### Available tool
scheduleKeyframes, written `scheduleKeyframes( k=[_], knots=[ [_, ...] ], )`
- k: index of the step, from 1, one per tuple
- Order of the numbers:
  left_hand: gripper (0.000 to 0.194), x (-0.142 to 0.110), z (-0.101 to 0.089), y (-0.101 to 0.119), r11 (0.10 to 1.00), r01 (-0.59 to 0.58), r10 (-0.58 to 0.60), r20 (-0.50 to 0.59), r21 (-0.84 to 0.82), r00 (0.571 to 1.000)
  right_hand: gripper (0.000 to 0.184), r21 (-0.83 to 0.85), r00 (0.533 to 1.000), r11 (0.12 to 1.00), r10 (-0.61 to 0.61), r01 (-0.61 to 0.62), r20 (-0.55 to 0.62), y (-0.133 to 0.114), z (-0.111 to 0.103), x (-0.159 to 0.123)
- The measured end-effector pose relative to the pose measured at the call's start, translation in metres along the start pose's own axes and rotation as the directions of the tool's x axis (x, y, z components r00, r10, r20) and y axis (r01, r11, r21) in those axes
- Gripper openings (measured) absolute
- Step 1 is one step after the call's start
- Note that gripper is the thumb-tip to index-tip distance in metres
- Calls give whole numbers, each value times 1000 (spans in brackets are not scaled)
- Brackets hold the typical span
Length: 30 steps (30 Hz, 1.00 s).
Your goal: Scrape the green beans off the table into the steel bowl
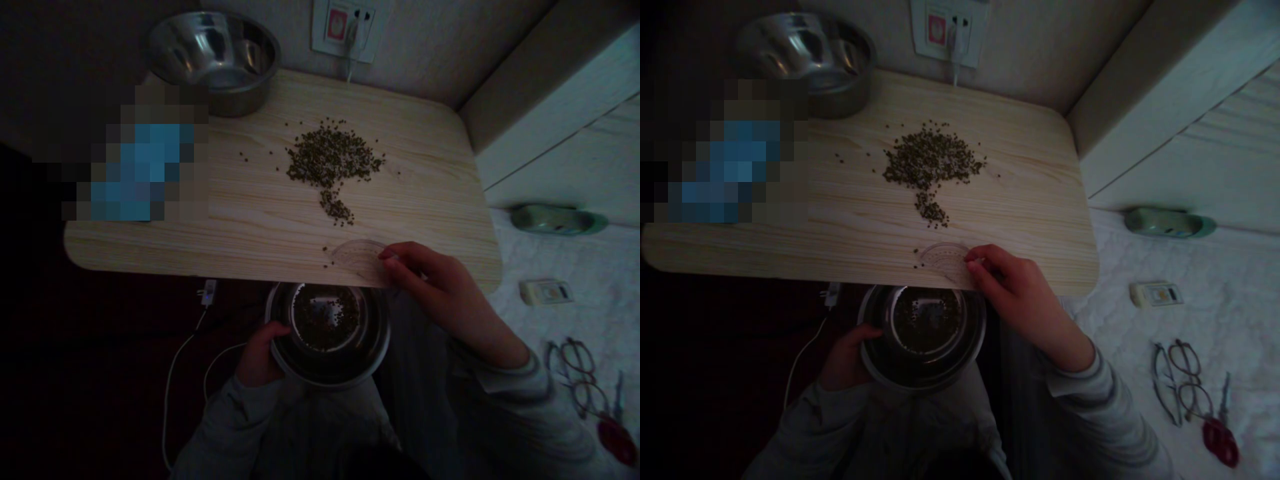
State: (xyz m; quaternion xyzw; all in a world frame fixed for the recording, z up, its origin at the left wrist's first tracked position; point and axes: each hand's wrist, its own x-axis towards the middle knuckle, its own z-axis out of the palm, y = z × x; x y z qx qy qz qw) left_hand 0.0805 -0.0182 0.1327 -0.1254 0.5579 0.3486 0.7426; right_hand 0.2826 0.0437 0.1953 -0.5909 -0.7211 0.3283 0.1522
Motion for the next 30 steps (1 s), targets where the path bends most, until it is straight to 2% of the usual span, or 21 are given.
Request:
scheduleKeyframes(
  k=[4, 10, 14, 19, 26, 30],
  knots=[
    [30, 3, -1, -1, 999, -12, 11, -14, -37, 1000, 20, -10, 1000, 1000, -10, 9, -10, 1, 3, 0],
    [29, 6, 0, 1, 998, 22, -25, -41, -52, 999, 19, -21, 995, 996, -82, 83, 62, -2, 8, -3],
    [32, 5, 1, 2, 998, -5, 4, -27, -58, 1000, 19, -6, 987, 992, -126, 127, 103, -6, 9, -5],
    [37, 3, 1, 2, 999, 16, -19, -53, -45, 998, 19, 48, 1000, 999, -22, 23, -19, -6, 12, -3],
    [36, 3, -1, 2, 998, 38, -40, -37, -48, 999, 19, 28, 993, 999, 28, -25, -114, -4, 16, -3],
    [32, 6, -7, -1, 999, -23, 22, -14, -27, 1000, 20, 28, 980, 997, 78, -74, -182, 0, 16, -3]
  ],
)
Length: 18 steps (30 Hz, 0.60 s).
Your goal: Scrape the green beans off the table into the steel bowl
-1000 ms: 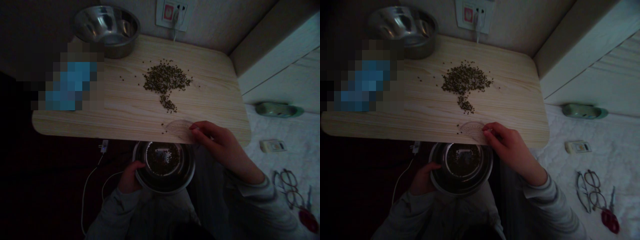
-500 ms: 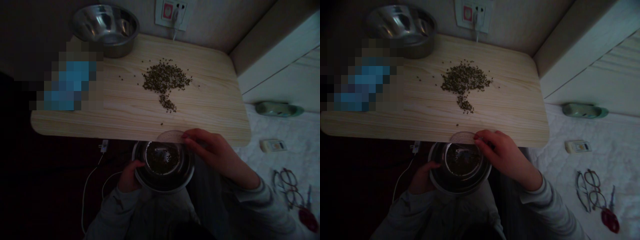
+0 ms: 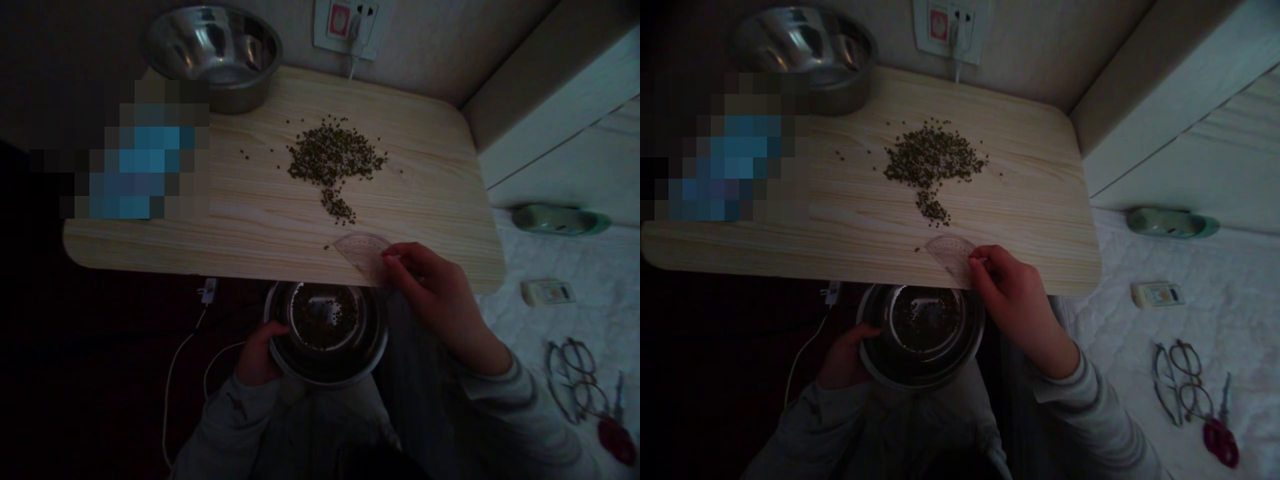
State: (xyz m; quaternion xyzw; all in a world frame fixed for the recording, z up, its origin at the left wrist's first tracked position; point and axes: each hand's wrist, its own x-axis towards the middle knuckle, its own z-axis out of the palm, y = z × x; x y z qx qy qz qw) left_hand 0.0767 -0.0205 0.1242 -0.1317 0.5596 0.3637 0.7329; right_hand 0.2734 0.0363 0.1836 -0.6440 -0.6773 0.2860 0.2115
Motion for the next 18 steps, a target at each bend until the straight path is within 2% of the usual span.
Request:
scheduleKeyframes(
  k=[3, 7, 13, 18],
  knots=[
    [30, 3, -3, -2, 1000, -1, 0, 9, 19, 1000, 20, -18, 999, 1000, -12, 11, -30, 1, 1, 1],
    [32, 1, 0, -1, 1000, 16, -16, 8, -21, 1000, 21, -25, 999, 998, -52, 52, -14, 0, 4, 2],
    [37, 0, 3, 6, 993, 66, -71, -56, -94, 996, 21, -17, 995, 995, -95, 96, 20, -4, 5, 5],
    [38, -1, -4, 15, 995, 2, -16, -137, -101, 990, 19, -35, 985, 987, -155, 158, 79, -10, 6, 7]
  ],
)
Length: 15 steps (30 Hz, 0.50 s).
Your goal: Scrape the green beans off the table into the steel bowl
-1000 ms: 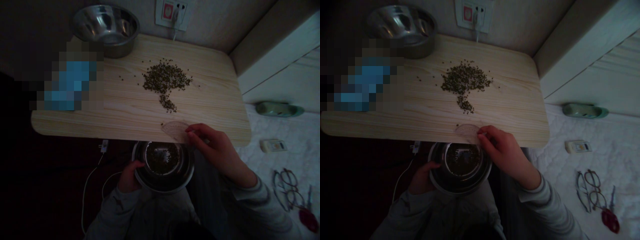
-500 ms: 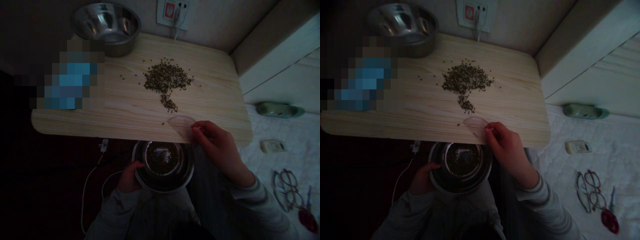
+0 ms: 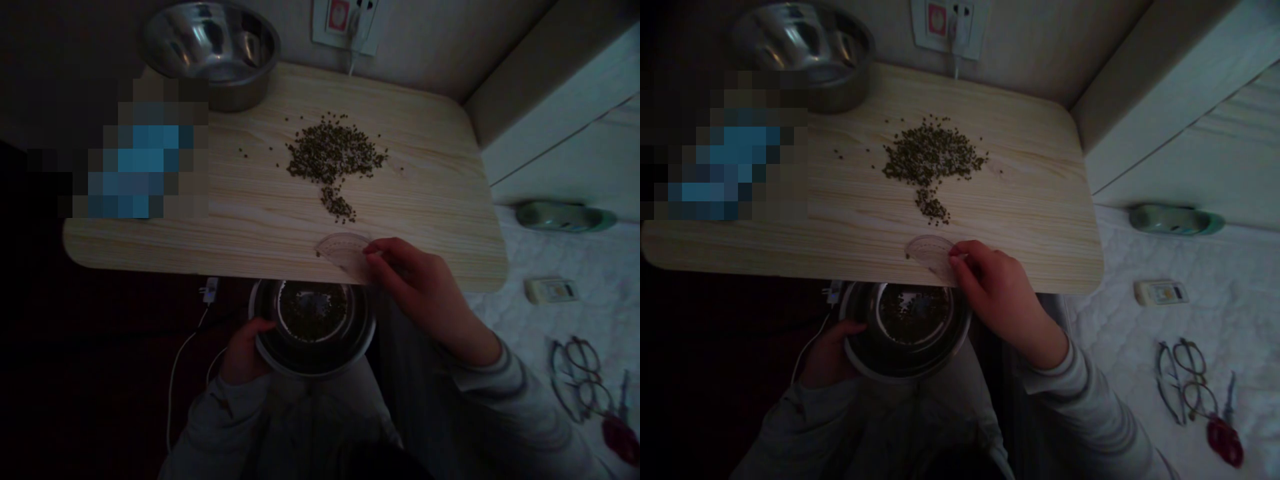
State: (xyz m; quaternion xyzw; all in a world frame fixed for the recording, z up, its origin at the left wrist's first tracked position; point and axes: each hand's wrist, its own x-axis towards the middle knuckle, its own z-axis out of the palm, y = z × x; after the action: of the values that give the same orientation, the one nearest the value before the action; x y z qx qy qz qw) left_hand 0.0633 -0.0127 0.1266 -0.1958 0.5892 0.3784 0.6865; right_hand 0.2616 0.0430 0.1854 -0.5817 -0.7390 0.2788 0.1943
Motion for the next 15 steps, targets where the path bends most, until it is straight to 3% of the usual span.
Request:
scheduleKeyframes(
  k=[7, 10, 15],
  knots=[
    [42, -5, -3, 10, 999, 25, -26, -25, -43, 999, 18, -13, 989, 993, -119, 121, 88, -11, 8, -6],
    [40, -4, -1, 9, 998, 53, -53, -9, -40, 999, 18, 11, 993, 994, -112, 111, 44, -12, 14, -10],
    [37, -2, 0, 2, 999, 38, -38, -10, -27, 999, 21, -10, 996, 1000, 5, -6, -91, -11, 21, -5]
  ],
)
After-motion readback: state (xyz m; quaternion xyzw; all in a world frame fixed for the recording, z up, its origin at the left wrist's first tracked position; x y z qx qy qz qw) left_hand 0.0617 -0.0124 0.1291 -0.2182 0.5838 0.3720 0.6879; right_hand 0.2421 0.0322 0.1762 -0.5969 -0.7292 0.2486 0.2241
